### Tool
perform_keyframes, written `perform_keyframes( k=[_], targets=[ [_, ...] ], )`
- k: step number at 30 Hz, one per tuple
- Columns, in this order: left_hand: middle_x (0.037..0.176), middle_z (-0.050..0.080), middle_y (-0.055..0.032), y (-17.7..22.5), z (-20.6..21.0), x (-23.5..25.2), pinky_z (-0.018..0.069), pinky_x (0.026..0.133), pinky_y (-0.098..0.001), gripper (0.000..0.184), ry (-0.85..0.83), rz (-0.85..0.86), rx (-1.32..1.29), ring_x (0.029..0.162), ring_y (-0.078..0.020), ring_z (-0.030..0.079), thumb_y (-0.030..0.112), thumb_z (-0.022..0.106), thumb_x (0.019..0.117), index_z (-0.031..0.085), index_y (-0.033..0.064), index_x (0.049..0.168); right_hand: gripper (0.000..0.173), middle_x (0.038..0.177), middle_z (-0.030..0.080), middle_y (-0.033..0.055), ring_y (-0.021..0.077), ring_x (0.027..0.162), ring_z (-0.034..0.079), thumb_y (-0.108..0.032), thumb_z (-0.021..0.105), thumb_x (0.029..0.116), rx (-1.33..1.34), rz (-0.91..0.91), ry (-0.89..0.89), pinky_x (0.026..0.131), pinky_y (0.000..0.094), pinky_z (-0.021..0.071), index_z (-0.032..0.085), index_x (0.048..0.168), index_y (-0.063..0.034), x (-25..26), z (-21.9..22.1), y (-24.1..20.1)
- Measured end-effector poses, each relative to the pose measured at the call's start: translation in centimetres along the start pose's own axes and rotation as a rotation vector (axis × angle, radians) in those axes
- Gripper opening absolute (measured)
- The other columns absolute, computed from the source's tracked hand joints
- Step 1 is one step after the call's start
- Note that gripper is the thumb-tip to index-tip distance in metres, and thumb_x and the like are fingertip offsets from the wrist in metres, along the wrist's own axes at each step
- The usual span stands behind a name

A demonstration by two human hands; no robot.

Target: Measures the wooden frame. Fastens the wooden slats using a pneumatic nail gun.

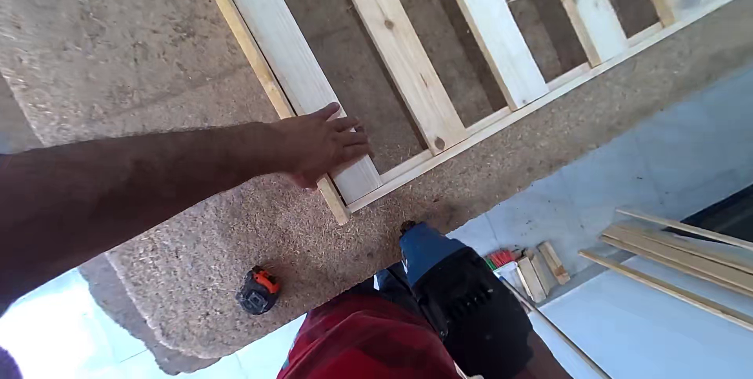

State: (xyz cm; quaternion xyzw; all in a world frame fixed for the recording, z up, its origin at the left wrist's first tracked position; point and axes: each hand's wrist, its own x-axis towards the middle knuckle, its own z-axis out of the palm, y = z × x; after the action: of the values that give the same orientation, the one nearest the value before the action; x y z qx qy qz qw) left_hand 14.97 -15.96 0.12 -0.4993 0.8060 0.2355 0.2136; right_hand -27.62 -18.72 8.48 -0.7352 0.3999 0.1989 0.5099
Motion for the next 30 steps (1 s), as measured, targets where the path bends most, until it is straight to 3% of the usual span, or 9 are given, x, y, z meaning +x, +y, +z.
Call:
perform_keyframes(
  k=[7, 10, 14, 18, 21, 23, 25, 27, 30],
  targets=[
    [0.162, 0.041, -0.0056, 0.0, -0.4, -0.1, 0.0245, 0.121, -0.0635, 0.111, 0.022, -0.011, -0.042, 0.152, -0.0359, 0.032, 0.028, 0.091, 0.0606, 0.039, 0.0213, 0.159, 0.039, 0.102, 0.073, 0.0006, -0.0008, 0.096, 0.066, -0.029, 0.074, 0.0878, 0.168, 0.177, -0.044, 0.092, 0.0198, 0.0519, 0.069, 0.115, -0.0019, 0.5, -1.0, -4.1],
    [0.159, 0.044, -0.0056, 0.0, -0.5, 0.0, 0.0270, 0.121, -0.0620, 0.107, 0.033, -0.006, -0.046, 0.150, -0.0355, 0.034, 0.027, 0.090, 0.0604, 0.043, 0.0206, 0.156, 0.045, 0.100, 0.074, 0.0032, 0.0023, 0.095, 0.068, -0.036, 0.076, 0.0858, 0.058, 0.022, 0.080, 0.089, 0.0240, 0.0545, 0.069, 0.115, -0.0024, 0.0, 1.5, -0.5],
    [0.158, 0.046, -0.0050, -0.3, -0.4, 0.2, 0.0268, 0.121, -0.0605, 0.107, 0.032, 0.005, -0.039, 0.149, -0.0356, 0.036, 0.028, 0.090, 0.0600, 0.043, 0.0212, 0.156, 0.046, 0.108, 0.073, 0.0052, 0.0025, 0.102, 0.066, -0.032, 0.072, 0.0882, 0.082, 0.132, 0.065, 0.094, 0.0216, 0.0515, 0.067, 0.121, 0.0006, 0.2, 0.7, -2.6],
    [0.158, 0.046, -0.0038, -0.6, -0.2, 0.2, 0.0259, 0.121, -0.0616, 0.107, 0.045, 0.017, -0.059, 0.150, -0.0348, 0.034, 0.028, 0.090, 0.0594, 0.044, 0.0218, 0.156, 0.063, 0.118, 0.071, 0.0173, 0.0147, 0.112, 0.066, -0.032, 0.077, 0.0829, 0.012, 0.033, 0.135, 0.102, 0.0303, 0.0499, 0.062, 0.128, 0.0084, -0.6, 2.0, -0.8],
    [0.158, 0.047, -0.0036, -0.6, -0.1, 0.3, 0.0267, 0.121, -0.0610, 0.107, 0.054, 0.026, -0.051, 0.150, -0.0340, 0.035, 0.029, 0.089, 0.0591, 0.044, 0.0214, 0.156, 0.046, 0.107, 0.074, 0.0053, 0.0024, 0.102, 0.067, -0.034, 0.073, 0.0886, 0.119, 0.024, 0.168, 0.094, 0.0217, 0.0523, 0.068, 0.119, 0.0007, -0.2, 2.1, -0.7],
    [0.160, 0.045, -0.0029, -0.5, -0.2, 0.4, 0.0247, 0.122, -0.0611, 0.109, 0.041, 0.014, -0.065, 0.151, -0.0327, 0.033, 0.029, 0.090, 0.0591, 0.042, 0.0222, 0.157, 0.031, 0.102, 0.072, 0.0003, -0.0029, 0.097, 0.063, -0.023, 0.067, 0.0930, 0.241, 0.267, 0.036, 0.091, 0.0172, 0.0498, 0.070, 0.115, -0.0011, 0.7, -0.6, -5.4],
    [0.161, 0.043, -0.0019, -0.4, -0.4, 0.3, 0.0227, 0.123, -0.0611, 0.109, 0.024, 0.000, -0.072, 0.153, -0.0316, 0.031, 0.029, 0.090, 0.0604, 0.041, 0.0234, 0.158, 0.030, 0.102, 0.072, -0.0008, -0.0020, 0.097, 0.064, -0.025, 0.070, 0.0918, 0.204, 0.235, 0.022, 0.092, 0.0206, 0.0503, 0.070, 0.114, -0.0038, 0.5, -0.4, -4.4],
    [0.160, 0.044, -0.0026, -0.3, -0.3, 0.4, 0.0246, 0.121, -0.0627, 0.107, 0.041, 0.006, -0.065, 0.152, -0.0322, 0.033, 0.029, 0.089, 0.0612, 0.042, 0.0225, 0.157, 0.038, 0.099, 0.073, -0.0026, 0.0004, 0.095, 0.067, -0.037, 0.076, 0.0863, 0.134, -0.043, 0.135, 0.088, 0.0258, 0.0563, 0.070, 0.111, -0.0090, 0.0, 1.9, 1.4],
    [0.162, 0.043, -0.0009, -0.2, -0.5, 0.3, 0.0236, 0.122, -0.0617, 0.107, 0.019, -0.009, -0.049, 0.153, -0.0304, 0.031, 0.028, 0.089, 0.0621, 0.041, 0.0240, 0.158, 0.037, 0.099, 0.075, 0.0024, 0.0111, 0.093, 0.072, -0.031, 0.081, 0.0868, 0.208, -0.014, 0.191, 0.087, 0.0352, 0.0617, 0.072, 0.113, -0.0066, 0.6, 0.7, 2.4]
  ],
)
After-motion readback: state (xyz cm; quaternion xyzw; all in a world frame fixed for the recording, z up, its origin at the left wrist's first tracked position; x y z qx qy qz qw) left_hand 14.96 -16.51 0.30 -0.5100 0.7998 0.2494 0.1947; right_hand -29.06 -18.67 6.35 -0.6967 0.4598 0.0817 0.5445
